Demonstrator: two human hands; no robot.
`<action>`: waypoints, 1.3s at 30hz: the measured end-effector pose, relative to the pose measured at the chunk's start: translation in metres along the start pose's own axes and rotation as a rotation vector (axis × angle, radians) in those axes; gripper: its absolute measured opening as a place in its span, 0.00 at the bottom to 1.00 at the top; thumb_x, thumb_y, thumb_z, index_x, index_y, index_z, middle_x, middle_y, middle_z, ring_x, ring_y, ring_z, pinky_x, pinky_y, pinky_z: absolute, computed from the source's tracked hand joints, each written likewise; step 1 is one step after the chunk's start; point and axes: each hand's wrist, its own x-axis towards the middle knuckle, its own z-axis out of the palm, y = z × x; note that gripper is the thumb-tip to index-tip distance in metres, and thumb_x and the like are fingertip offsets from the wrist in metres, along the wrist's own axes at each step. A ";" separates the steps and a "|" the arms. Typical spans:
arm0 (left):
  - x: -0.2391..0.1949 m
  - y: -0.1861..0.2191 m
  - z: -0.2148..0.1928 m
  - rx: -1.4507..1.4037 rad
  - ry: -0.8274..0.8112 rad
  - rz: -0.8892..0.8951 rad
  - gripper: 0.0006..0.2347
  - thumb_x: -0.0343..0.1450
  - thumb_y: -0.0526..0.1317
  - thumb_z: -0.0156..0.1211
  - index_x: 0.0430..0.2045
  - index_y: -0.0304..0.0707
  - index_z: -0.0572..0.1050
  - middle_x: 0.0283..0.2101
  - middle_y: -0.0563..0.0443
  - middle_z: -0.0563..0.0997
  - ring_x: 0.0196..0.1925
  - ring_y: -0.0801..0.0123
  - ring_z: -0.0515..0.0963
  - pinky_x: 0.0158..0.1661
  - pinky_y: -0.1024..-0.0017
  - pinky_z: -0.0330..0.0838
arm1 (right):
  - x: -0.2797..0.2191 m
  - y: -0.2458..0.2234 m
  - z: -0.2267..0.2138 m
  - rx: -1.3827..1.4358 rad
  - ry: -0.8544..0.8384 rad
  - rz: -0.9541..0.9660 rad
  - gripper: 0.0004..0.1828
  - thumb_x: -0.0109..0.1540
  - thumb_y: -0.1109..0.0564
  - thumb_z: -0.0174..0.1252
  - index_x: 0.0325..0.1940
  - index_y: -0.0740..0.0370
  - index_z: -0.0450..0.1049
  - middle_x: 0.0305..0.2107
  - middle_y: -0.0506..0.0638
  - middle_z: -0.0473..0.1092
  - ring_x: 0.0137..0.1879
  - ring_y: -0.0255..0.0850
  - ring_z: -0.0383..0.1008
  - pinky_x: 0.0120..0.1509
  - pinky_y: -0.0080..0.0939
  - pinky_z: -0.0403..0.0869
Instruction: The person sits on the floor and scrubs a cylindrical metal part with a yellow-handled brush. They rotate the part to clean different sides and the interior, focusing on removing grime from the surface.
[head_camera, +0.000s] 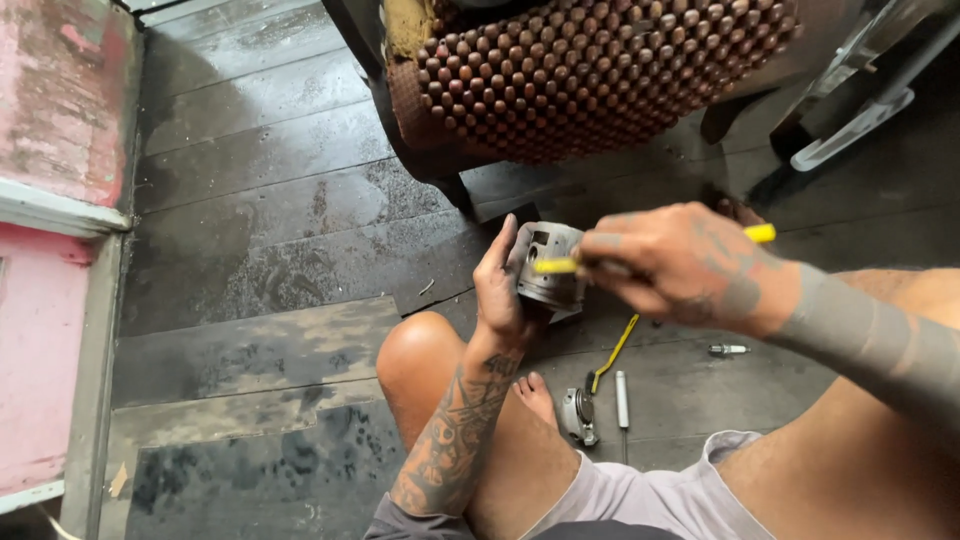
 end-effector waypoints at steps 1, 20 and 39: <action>-0.002 0.001 0.001 -0.001 0.004 0.000 0.18 0.77 0.54 0.52 0.32 0.37 0.76 0.28 0.46 0.80 0.28 0.61 0.80 0.32 0.67 0.75 | 0.001 0.004 -0.002 0.004 -0.002 0.000 0.07 0.66 0.48 0.54 0.42 0.49 0.73 0.30 0.44 0.73 0.31 0.50 0.76 0.27 0.56 0.68; 0.004 -0.004 -0.006 0.022 -0.081 0.015 0.22 0.78 0.54 0.49 0.41 0.28 0.77 0.37 0.35 0.83 0.34 0.50 0.83 0.35 0.55 0.79 | 0.002 0.010 -0.009 0.012 0.055 0.067 0.08 0.66 0.49 0.56 0.36 0.53 0.72 0.28 0.47 0.73 0.31 0.50 0.75 0.32 0.54 0.68; -0.017 -0.008 0.035 -0.083 0.157 0.075 0.19 0.72 0.54 0.60 0.21 0.35 0.73 0.26 0.41 0.80 0.27 0.57 0.82 0.36 0.63 0.80 | -0.004 0.011 0.008 -0.386 0.076 0.054 0.05 0.63 0.45 0.55 0.37 0.42 0.67 0.28 0.42 0.69 0.33 0.50 0.77 0.36 0.56 0.78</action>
